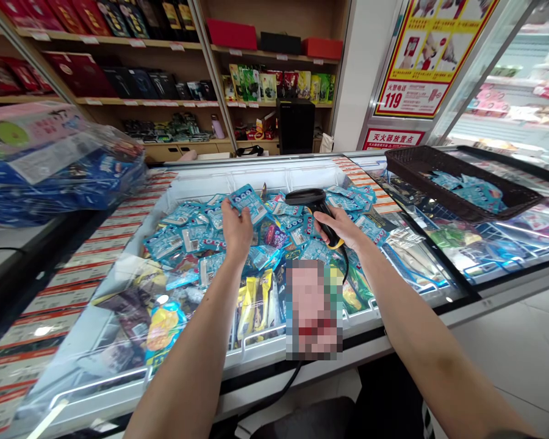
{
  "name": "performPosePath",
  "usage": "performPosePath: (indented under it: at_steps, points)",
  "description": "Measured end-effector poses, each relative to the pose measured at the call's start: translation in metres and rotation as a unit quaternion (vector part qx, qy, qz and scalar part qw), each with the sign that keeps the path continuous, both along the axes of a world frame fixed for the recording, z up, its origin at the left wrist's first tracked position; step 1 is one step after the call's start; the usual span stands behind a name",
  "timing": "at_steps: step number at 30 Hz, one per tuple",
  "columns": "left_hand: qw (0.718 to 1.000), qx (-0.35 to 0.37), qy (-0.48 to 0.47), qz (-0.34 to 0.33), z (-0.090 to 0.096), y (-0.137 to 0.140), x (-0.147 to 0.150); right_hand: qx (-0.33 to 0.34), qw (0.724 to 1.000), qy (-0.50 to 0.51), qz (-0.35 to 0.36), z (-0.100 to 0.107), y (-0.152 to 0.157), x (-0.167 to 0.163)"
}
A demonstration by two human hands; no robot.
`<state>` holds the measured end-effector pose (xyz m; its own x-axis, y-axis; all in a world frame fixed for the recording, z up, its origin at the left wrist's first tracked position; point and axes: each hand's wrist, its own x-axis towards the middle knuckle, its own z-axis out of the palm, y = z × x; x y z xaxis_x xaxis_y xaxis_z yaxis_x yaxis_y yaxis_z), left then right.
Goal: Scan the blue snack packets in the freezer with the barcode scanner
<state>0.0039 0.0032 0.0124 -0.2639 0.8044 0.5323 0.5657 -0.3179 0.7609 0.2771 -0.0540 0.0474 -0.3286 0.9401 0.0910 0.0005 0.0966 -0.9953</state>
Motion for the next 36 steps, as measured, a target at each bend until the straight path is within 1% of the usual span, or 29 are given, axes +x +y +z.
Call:
performPosePath:
  at_steps: [3,5,7,10,12,13,14,17,19,21,23,27,33,36]
  points:
    - [0.996,-0.024,0.041,0.072,0.008,-0.002,-0.014,-0.032,0.997,0.030,-0.061,-0.005,0.006,0.002]
    - [0.994,-0.038,0.054,0.093,0.012,-0.004,-0.021,-0.060,0.993,0.047,-0.087,-0.007,0.010,0.003]
    - [0.990,-0.046,0.072,0.116,0.014,-0.007,-0.025,-0.071,0.989,0.072,-0.108,-0.008,0.013,0.004]
    - [0.977,-0.046,0.127,0.165,0.018,-0.014,-0.023,-0.068,0.985,0.106,-0.117,-0.011,0.015,0.005]
    - [0.967,-0.039,0.179,0.179,0.019,-0.020,-0.016,-0.070,0.986,0.105,-0.113,-0.013,0.016,0.005]
    - [0.962,-0.034,0.208,0.171,0.020,-0.023,-0.012,-0.074,0.986,0.098,-0.111,-0.014,0.016,0.006]
    - [0.958,-0.032,0.244,0.146,0.019,-0.026,-0.008,-0.077,0.986,0.093,-0.111,-0.015,0.017,0.006]
    - [0.933,-0.051,0.356,0.034,0.014,-0.030,0.002,-0.079,0.987,0.092,-0.109,-0.018,0.018,0.007]
    - [0.913,-0.068,0.403,-0.009,0.009,-0.030,0.005,-0.079,0.987,0.095,-0.105,-0.018,0.018,0.008]
    - [0.903,-0.075,0.423,-0.015,0.005,-0.030,0.005,-0.077,0.987,0.097,-0.102,-0.018,0.018,0.008]
    - [0.900,-0.076,0.428,-0.009,0.004,-0.029,0.004,-0.073,0.987,0.101,-0.099,-0.017,0.018,0.008]
    - [0.900,-0.069,0.430,-0.006,0.003,-0.027,0.001,-0.074,0.987,0.103,-0.100,-0.016,0.017,0.008]
    - [0.905,-0.021,0.424,0.003,-0.005,-0.021,-0.003,-0.083,0.986,0.098,-0.102,-0.015,0.017,0.007]
    - [0.903,-0.026,0.429,0.005,-0.003,-0.023,-0.001,-0.085,0.987,0.093,-0.102,-0.014,0.017,0.007]
